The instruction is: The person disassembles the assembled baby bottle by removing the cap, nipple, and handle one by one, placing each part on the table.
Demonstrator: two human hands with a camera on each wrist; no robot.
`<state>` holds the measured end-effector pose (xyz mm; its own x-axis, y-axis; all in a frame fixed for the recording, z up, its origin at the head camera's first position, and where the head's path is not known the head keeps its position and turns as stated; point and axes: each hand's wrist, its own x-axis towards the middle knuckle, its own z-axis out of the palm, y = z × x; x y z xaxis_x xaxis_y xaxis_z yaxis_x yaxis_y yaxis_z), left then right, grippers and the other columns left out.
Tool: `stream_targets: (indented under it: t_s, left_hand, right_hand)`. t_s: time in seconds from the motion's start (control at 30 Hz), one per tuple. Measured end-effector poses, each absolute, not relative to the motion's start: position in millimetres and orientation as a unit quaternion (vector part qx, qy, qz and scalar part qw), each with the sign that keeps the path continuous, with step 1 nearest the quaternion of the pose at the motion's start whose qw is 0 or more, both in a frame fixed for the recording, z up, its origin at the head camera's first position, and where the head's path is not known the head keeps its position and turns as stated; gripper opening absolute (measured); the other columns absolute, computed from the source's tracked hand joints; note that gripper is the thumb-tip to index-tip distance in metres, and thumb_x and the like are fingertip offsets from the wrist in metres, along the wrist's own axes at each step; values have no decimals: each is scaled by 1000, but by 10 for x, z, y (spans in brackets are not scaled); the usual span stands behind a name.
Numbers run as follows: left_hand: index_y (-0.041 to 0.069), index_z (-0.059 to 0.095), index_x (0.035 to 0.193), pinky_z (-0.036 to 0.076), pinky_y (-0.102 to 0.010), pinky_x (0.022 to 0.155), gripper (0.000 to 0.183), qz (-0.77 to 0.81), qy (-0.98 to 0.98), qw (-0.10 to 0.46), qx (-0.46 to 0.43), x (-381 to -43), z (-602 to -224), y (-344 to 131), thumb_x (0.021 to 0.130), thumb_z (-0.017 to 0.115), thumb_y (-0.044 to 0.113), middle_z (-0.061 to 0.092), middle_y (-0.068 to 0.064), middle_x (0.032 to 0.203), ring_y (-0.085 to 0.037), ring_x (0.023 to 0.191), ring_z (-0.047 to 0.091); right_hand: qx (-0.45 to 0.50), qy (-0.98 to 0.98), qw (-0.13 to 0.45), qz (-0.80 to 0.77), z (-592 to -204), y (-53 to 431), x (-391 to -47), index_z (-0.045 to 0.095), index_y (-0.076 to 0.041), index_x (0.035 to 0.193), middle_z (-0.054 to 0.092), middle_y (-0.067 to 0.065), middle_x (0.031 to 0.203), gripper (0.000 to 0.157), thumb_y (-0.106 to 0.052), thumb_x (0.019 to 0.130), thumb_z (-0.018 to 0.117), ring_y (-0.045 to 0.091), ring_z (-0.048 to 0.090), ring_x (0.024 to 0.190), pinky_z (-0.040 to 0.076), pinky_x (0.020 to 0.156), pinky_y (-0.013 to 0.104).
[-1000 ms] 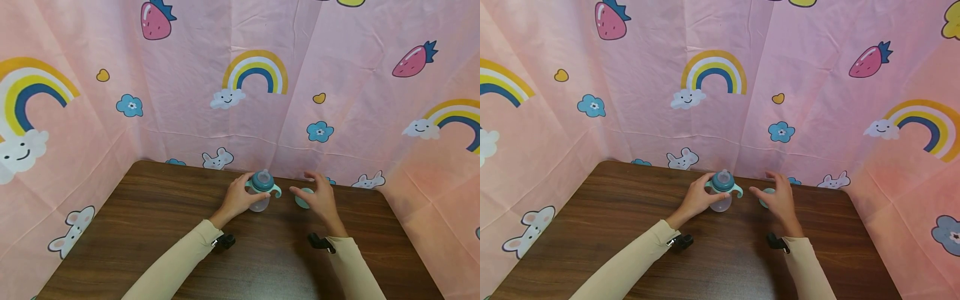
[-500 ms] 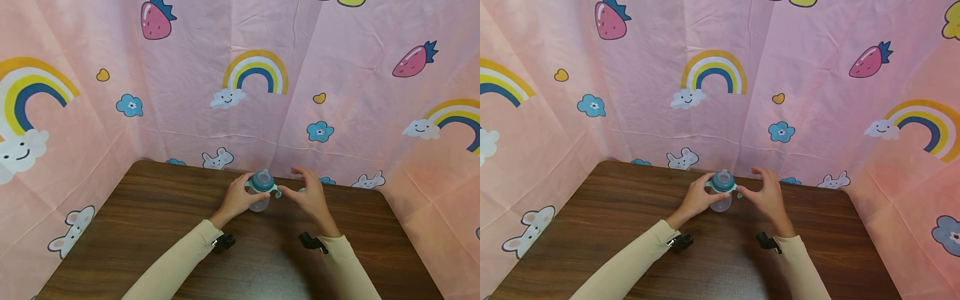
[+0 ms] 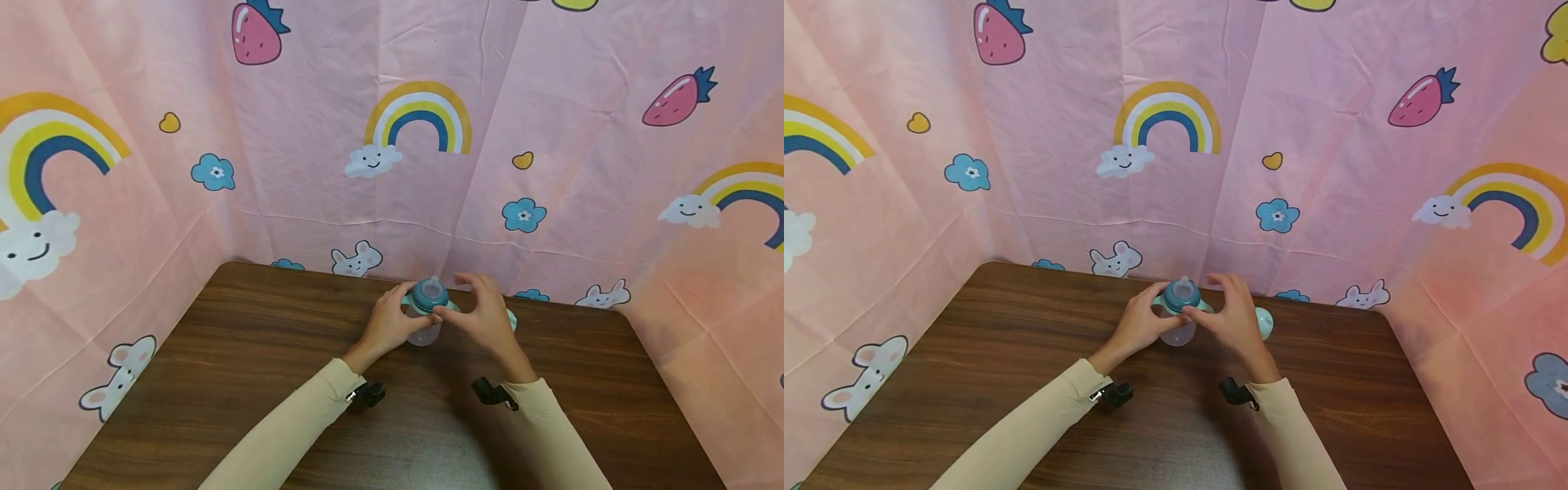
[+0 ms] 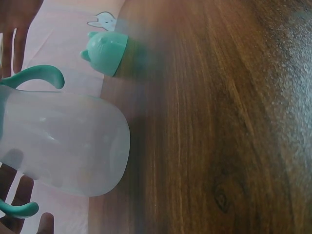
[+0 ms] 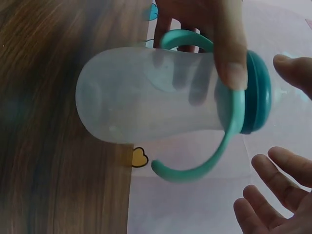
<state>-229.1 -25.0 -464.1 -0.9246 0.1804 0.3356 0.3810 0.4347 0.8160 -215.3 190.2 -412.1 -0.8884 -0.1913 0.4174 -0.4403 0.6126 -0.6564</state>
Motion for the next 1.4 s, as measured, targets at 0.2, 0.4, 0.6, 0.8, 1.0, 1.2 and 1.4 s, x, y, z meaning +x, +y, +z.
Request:
stream_targets:
  t_s: [0.2,0.4,0.6,0.8,1.0,1.2,1.4]
  left_hand:
    - [8,64,150,49,-64,106,73,-503,-844,89,-161,-2306,-4655,-258,89,93,35,70,-12,142,-38,129,63]
    - [9,64,149,50,-63,107,72,-498,-848,94,-158,-2318,-4667,-262,89,92,35,69,-13,144,-39,130,62]
    - [7,66,147,54,-57,101,69,-500,-844,104,-163,-2315,-4669,-261,89,92,32,70,-14,141,-36,123,65]
    - [9,66,148,54,-58,100,74,-510,-832,124,-179,-2403,-4817,-281,86,92,40,70,-14,141,-37,123,65]
    - [15,67,147,55,-54,92,77,-495,-834,154,-188,-2619,-5161,-264,85,92,52,73,-7,136,-31,117,66]
    - [16,67,146,54,-56,96,75,-496,-833,160,-184,-2615,-5190,-241,84,93,49,74,-5,135,-30,119,66]
    - [7,66,146,54,-60,100,68,-495,-840,138,-177,-2379,-4833,-243,89,91,33,72,-13,138,-37,121,66]
  right_hand:
    - [188,-884,143,403,-4173,1827,-2199,66,3,141,67,20,133,71,-26,84,97,45,57,130,43,109,65]
    - [185,-881,137,413,-4196,1762,-2209,67,2,141,67,18,135,74,-30,82,97,45,57,131,41,111,65]
    - [172,-884,133,413,-4194,1699,-2200,69,-3,142,67,17,136,73,-35,82,97,42,57,131,42,110,64]
    - [169,-884,143,411,-4220,1653,-2199,70,-1,140,67,18,132,72,-33,82,98,43,58,129,44,108,64]
    - [164,-883,160,410,-4246,1616,-2192,71,1,137,67,19,129,69,-31,82,98,42,58,125,46,105,61]
    - [150,-878,169,422,-4265,1574,-2187,71,2,136,67,19,127,70,-28,80,100,42,59,121,48,101,59]
    - [140,-872,178,434,-4289,1542,-2176,71,2,135,67,18,125,70,-28,79,100,39,59,118,47,100,56]
